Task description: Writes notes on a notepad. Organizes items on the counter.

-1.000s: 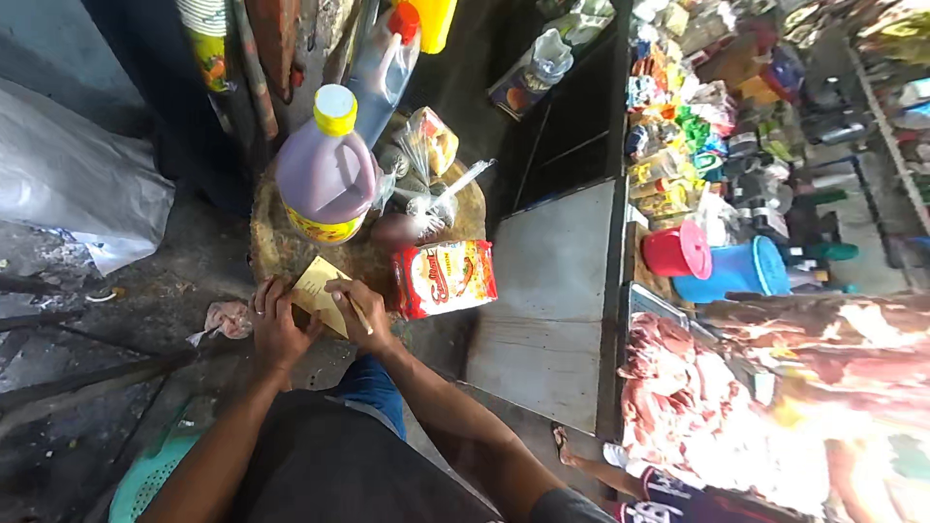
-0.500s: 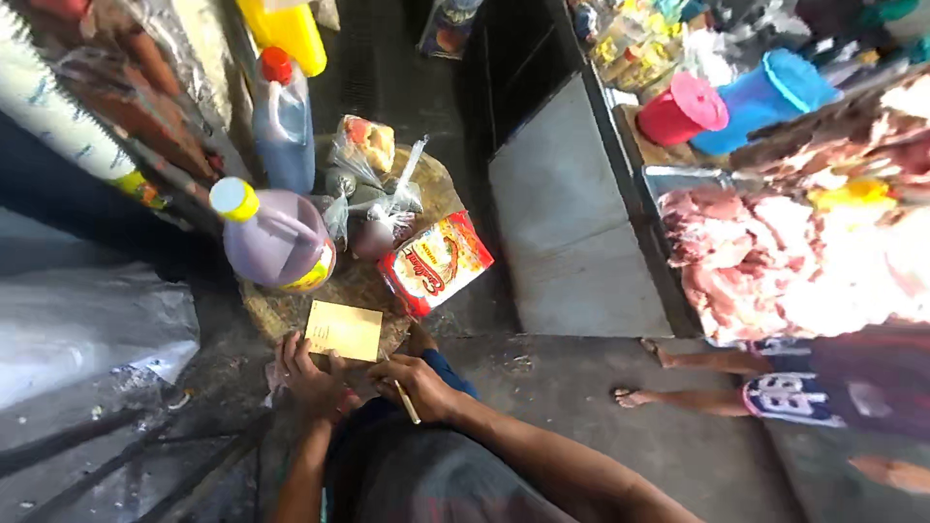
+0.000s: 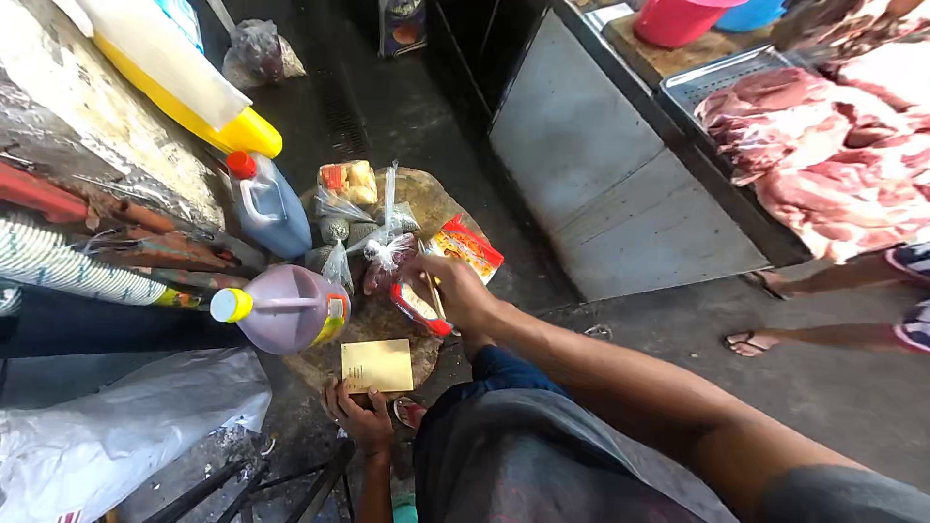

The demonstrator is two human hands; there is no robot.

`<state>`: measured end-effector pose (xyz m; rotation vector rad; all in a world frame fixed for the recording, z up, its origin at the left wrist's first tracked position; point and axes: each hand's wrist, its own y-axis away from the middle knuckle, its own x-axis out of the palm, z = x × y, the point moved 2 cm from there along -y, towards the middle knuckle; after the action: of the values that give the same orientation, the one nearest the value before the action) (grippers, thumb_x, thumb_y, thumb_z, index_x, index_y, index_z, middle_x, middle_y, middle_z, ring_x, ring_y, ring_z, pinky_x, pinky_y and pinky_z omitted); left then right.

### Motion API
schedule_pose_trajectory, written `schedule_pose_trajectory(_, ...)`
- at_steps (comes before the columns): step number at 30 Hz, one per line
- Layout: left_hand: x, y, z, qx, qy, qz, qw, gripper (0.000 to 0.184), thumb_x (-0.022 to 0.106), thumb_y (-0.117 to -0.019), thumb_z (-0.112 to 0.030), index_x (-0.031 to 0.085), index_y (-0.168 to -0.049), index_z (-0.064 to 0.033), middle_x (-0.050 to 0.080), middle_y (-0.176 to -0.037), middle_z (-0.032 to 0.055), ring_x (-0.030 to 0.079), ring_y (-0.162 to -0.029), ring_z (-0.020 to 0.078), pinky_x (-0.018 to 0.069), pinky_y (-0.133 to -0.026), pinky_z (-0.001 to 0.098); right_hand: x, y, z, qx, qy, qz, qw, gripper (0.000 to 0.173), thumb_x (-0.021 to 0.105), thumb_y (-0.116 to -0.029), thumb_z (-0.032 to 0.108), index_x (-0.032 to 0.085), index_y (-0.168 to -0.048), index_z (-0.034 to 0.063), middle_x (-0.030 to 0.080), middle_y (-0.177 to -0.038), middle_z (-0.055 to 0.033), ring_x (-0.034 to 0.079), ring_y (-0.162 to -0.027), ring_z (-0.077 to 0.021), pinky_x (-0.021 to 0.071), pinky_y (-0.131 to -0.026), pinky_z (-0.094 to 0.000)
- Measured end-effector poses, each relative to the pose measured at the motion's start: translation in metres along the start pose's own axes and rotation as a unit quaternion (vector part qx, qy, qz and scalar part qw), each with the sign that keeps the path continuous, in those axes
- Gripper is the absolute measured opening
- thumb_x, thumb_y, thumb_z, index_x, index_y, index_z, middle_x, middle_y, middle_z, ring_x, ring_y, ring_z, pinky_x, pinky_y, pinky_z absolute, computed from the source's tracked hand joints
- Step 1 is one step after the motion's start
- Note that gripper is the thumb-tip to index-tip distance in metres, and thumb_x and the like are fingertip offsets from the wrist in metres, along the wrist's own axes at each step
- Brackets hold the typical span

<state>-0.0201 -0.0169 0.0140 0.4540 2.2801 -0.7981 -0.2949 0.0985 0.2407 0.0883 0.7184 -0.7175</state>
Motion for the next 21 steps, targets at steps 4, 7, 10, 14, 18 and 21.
schedule_pose_trajectory(4, -0.001, -0.002, -0.005, 0.006, 0.008, -0.002, 1.000, 0.066, 0.051, -0.0953, -0.055, 0.058, -0.130, 0.0004, 0.048, -0.148, 0.0246, 0.031, -0.150, 0.0394, 0.0200, -0.126, 0.0522, 0.020, -0.088, -0.031, 0.048, 0.139, 0.028, 0.989, 0.025, 0.067, -0.0973, 0.019, 0.070, -0.122, 0.0176, 0.074, -0.110, -0.0058, 0.065, -0.116, -0.0309, 0.0553, -0.096, -0.0557)
schedule_pose_trajectory(7, -0.001, -0.002, -0.004, -0.005, 0.016, 0.001, 1.000, 0.067, 0.052, -0.0946, -0.055, 0.057, -0.132, 0.0005, 0.047, -0.150, 0.0235, 0.030, -0.151, 0.0385, 0.0194, -0.127, 0.0517, 0.032, -0.130, -0.049, 0.135, 0.199, 0.092, 0.966, 0.048, 0.072, -0.0935, 0.031, 0.060, -0.139, 0.0221, 0.070, -0.126, -0.0132, 0.050, -0.134, -0.0451, 0.0455, -0.100, -0.0677)
schedule_pose_trajectory(10, -0.004, 0.000, -0.009, -0.031, 0.020, 0.017, 0.999, 0.062, 0.056, -0.0925, -0.048, 0.057, -0.133, -0.0011, 0.045, -0.153, 0.0228, 0.027, -0.152, 0.0391, 0.0175, -0.127, 0.0520, 0.036, -0.137, -0.042, 0.199, 0.170, 0.136, 0.956, 0.059, 0.081, -0.0840, 0.020, 0.059, -0.139, 0.0179, 0.064, -0.129, -0.0220, 0.047, -0.132, -0.0539, 0.0458, -0.088, -0.0762)
schedule_pose_trajectory(14, -0.002, -0.001, -0.005, -0.017, 0.002, 0.007, 1.000, 0.062, 0.057, -0.0916, -0.047, 0.057, -0.133, -0.0012, 0.046, -0.152, 0.0219, 0.029, -0.152, 0.0380, 0.0194, -0.127, 0.0507, 0.059, -0.153, -0.064, 0.207, 0.212, 0.161, 0.941, 0.066, 0.079, -0.0805, 0.016, 0.056, -0.142, 0.0249, 0.059, -0.141, -0.0164, 0.039, -0.139, -0.0554, 0.0432, -0.086, -0.0816)
schedule_pose_trajectory(18, 0.000, 0.000, -0.002, -0.001, -0.008, -0.005, 1.000, 0.063, 0.054, -0.0913, -0.052, 0.058, -0.131, -0.0029, 0.049, -0.149, 0.0210, 0.032, -0.150, 0.0369, 0.0213, -0.126, 0.0509, 0.058, -0.149, -0.059, 0.211, 0.219, 0.157, 0.940, 0.054, 0.079, -0.0838, 0.016, 0.062, -0.135, 0.0238, 0.059, -0.140, -0.0168, 0.039, -0.138, -0.0553, 0.0444, -0.085, -0.0807)
schedule_pose_trajectory(21, 0.000, 0.000, 0.001, 0.012, -0.012, -0.014, 1.000, 0.064, 0.054, -0.0911, -0.055, 0.059, -0.130, -0.0037, 0.049, -0.148, 0.0209, 0.033, -0.149, 0.0366, 0.0215, -0.126, 0.0512, 0.056, -0.150, -0.059, 0.201, 0.228, 0.163, 0.939, 0.053, 0.078, -0.0834, 0.017, 0.064, -0.134, 0.0253, 0.061, -0.137, -0.0164, 0.043, -0.136, -0.0537, 0.0485, -0.083, -0.0761)
